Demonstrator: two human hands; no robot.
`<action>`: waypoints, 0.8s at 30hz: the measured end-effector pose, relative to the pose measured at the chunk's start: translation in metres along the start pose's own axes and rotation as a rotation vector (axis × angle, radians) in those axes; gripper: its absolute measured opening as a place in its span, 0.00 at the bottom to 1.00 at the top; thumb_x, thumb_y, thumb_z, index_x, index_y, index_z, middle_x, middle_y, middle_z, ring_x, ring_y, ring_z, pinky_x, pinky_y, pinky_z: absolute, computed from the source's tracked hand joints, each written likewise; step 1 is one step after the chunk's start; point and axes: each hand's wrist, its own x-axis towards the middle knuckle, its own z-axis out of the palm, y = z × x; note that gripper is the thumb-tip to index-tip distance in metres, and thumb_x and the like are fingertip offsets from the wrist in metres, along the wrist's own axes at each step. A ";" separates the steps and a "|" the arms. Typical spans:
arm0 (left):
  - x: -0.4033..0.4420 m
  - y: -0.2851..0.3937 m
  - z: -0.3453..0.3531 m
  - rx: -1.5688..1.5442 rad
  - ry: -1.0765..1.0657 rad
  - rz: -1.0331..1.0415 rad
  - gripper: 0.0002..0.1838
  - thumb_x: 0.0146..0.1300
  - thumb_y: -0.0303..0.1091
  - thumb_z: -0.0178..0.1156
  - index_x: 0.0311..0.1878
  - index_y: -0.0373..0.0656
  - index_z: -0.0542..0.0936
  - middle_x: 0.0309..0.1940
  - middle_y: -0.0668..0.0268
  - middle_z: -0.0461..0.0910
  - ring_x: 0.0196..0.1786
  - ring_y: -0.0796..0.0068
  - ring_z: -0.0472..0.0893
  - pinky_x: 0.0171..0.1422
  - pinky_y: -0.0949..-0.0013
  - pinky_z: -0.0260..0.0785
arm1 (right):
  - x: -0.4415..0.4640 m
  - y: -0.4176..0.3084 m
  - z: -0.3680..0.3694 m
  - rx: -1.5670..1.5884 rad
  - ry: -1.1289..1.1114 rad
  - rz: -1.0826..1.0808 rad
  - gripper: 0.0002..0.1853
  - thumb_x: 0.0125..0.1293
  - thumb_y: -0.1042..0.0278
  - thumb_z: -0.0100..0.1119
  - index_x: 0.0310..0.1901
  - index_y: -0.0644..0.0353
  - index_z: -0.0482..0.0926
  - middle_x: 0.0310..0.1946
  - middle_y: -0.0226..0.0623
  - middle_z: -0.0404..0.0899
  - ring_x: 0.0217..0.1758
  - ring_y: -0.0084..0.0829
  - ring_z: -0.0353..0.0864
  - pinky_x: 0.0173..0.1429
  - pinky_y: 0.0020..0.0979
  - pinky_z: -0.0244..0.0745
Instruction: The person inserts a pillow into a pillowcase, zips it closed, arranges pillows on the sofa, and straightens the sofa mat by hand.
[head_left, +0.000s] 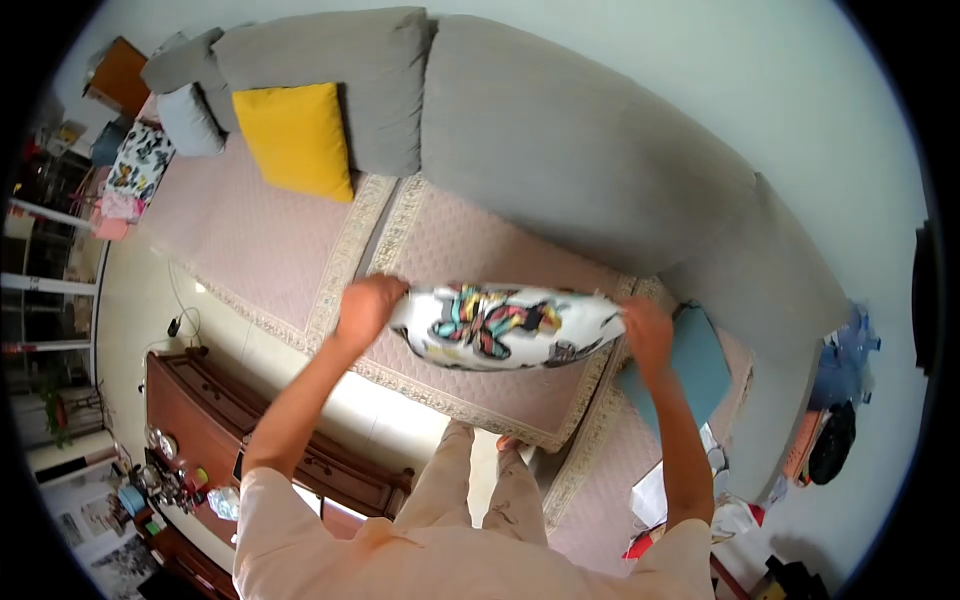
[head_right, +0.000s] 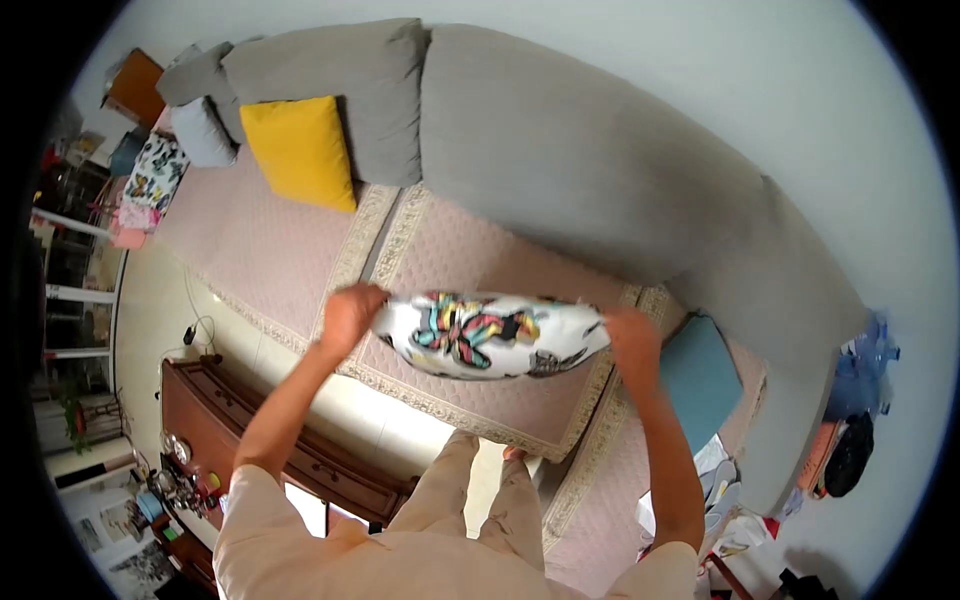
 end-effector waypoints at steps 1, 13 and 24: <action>0.030 -0.002 -0.009 -0.002 0.008 0.024 0.07 0.51 0.30 0.55 0.31 0.45 0.82 0.27 0.62 0.79 0.32 0.60 0.78 0.36 0.61 0.70 | 0.015 0.002 -0.012 -0.005 0.023 0.029 0.03 0.56 0.73 0.57 0.31 0.62 0.75 0.30 0.41 0.76 0.33 0.44 0.75 0.36 0.37 0.70; 0.260 -0.072 0.068 0.087 -0.162 0.108 0.08 0.55 0.35 0.58 0.37 0.46 0.81 0.32 0.59 0.80 0.41 0.57 0.78 0.45 0.58 0.69 | 0.065 0.099 0.029 -0.108 -0.061 0.191 0.05 0.57 0.74 0.57 0.36 0.61 0.77 0.34 0.41 0.78 0.39 0.43 0.77 0.41 0.38 0.72; 0.153 0.001 0.322 -0.640 0.198 -0.441 0.49 0.55 0.52 0.64 0.67 0.29 0.49 0.63 0.42 0.55 0.64 0.43 0.59 0.65 0.54 0.56 | -0.023 0.135 0.082 0.185 0.087 0.494 0.21 0.66 0.68 0.48 0.60 0.61 0.67 0.58 0.45 0.68 0.57 0.41 0.69 0.61 0.34 0.63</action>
